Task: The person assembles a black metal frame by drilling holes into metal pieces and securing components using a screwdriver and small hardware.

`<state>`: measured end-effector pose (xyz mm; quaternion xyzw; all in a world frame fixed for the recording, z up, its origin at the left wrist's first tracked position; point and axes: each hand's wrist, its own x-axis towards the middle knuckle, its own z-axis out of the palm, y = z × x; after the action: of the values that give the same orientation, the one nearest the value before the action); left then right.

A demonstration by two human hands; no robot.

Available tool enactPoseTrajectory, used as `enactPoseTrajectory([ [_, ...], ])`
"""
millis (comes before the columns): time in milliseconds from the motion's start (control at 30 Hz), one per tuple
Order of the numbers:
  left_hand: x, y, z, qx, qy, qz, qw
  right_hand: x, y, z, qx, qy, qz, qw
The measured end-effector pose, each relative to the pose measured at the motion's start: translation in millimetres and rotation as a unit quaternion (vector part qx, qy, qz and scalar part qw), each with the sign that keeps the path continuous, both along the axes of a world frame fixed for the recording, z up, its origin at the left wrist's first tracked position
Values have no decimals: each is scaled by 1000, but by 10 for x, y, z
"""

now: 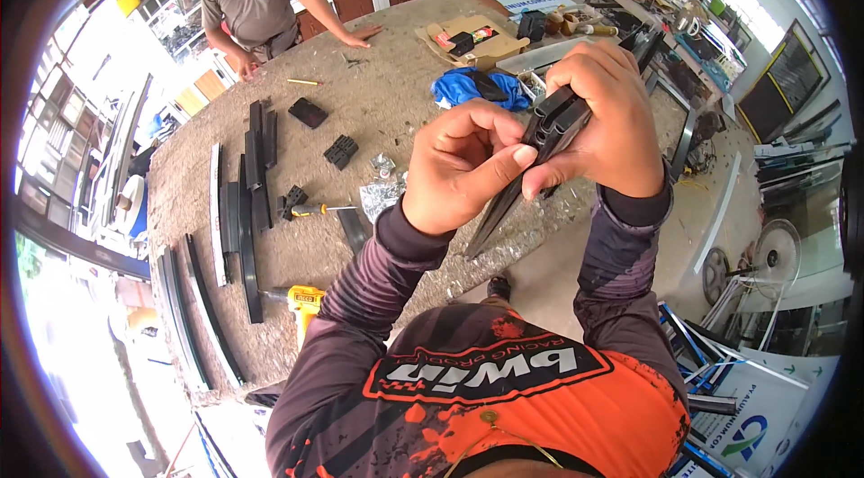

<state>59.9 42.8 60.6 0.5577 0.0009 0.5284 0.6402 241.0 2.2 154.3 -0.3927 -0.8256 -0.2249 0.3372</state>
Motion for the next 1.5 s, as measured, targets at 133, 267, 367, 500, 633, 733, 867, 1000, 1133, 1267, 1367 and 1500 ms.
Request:
enactPoseTrajectory([
  [133, 26, -71, -5, 129, -37, 169, 976, -6, -11, 2, 2, 1, 4, 1000],
  [267, -101, 7, 110, 434, 62, 358, 825, 0, -14, 4, 9, -2, 9, 1000],
  [367, -128, -1, 164, 461, 83, 387, 794, 12, -21, -3, 7, 0, 7, 1000],
  [500, -236, 15, 278, 518, 121, 404, 744, -2, -35, -4, -2, 4, 0, 1000],
  [633, -281, 35, 289, 563, 131, 409, 706, 6, -46, -2, -2, 8, -3, 1000],
  [733, -286, 7, 328, 543, 152, 374, 736, 19, -55, -9, -1, 6, 1, 1000],
  [867, -344, -8, 537, 526, 208, 294, 770, -14, -49, -3, -12, -6, -2, 1000],
  [1000, -371, 7, 615, 539, 251, 235, 769, 22, -56, -21, 13, -4, 9, 1000],
  [1133, -584, 95, 520, 485, 244, 171, 822, 4, -34, -25, 6, -9, 17, 1000],
  [1267, -614, 439, -422, 106, 277, 141, 945, -51, 0, -36, 35, 16, 4, 999],
  [1367, -128, 833, -1375, 231, 357, 198, 883, -37, -7, 53, -13, 27, -2, 1000],
  [1500, 430, 1123, -2040, 227, 376, 255, 861, 11, 210, -51, 20, 36, 67, 997],
])
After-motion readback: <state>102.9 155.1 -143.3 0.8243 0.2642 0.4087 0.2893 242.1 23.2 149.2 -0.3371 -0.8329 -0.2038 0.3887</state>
